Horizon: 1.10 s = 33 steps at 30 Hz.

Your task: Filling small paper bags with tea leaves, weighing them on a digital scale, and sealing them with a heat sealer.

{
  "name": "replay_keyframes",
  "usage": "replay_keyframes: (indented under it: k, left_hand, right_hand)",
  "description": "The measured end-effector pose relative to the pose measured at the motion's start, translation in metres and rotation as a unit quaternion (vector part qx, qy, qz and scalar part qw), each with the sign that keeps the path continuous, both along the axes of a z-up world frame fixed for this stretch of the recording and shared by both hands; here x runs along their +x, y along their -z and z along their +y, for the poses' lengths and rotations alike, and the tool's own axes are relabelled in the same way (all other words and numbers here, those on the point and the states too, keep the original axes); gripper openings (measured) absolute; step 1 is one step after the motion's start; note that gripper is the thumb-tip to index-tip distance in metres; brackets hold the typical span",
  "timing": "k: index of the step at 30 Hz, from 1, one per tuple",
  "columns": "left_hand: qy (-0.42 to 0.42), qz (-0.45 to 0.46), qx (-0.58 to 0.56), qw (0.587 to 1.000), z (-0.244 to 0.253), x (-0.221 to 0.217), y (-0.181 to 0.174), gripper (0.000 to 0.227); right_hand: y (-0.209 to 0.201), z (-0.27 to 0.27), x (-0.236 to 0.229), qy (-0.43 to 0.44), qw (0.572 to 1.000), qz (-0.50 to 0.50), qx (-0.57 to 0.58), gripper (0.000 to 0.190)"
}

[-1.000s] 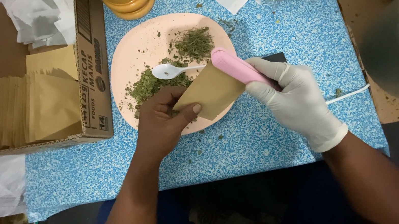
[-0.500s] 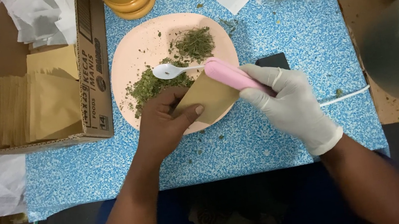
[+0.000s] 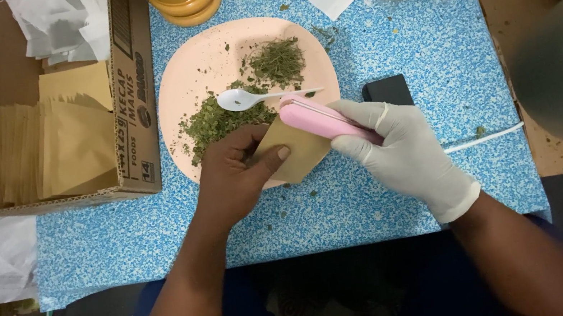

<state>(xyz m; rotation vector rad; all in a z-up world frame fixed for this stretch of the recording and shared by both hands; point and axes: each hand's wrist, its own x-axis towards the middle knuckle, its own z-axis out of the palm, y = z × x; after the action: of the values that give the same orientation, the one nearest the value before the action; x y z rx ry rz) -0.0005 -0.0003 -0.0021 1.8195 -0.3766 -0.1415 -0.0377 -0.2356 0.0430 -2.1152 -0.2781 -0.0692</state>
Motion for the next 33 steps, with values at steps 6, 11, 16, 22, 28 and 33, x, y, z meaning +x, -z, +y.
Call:
replay_keyframes:
  k: [6, 11, 16, 22, 28, 33]
  left_hand:
    - [-0.019, 0.040, -0.022, 0.999, -0.002, -0.002, -0.007, 0.023]
    - [-0.038, 0.081, -0.086, 0.992, -0.002, 0.000, -0.005, 0.026]
    - [-0.048, 0.122, -0.162, 0.978, -0.006, 0.001, -0.005, 0.024]
    - [-0.093, 0.145, -0.182, 0.968, -0.006, 0.002, -0.002, 0.026]
    - [-0.098, 0.139, -0.230, 0.958, -0.006, 0.005, 0.004, 0.028]
    - [-0.131, 0.155, -0.271, 0.941, -0.013, 0.006, 0.009, 0.031]
  right_hand:
    - [-0.041, -0.004, 0.004, 0.141, 0.979, 0.139, 0.046, 0.059]
    - [-0.038, -0.049, 0.013, 0.219, 0.973, -0.043, -0.052, 0.037]
    - [0.007, -0.101, 0.040, 0.276, 0.939, -0.014, -0.206, 0.043]
    - [0.048, -0.126, 0.062, 0.307, 0.890, 0.097, -0.324, 0.030]
    - [0.047, -0.122, 0.065, 0.295, 0.856, 0.108, -0.410, 0.037]
    - [0.019, -0.093, 0.045, 0.291, 0.857, -0.057, -0.421, 0.082]
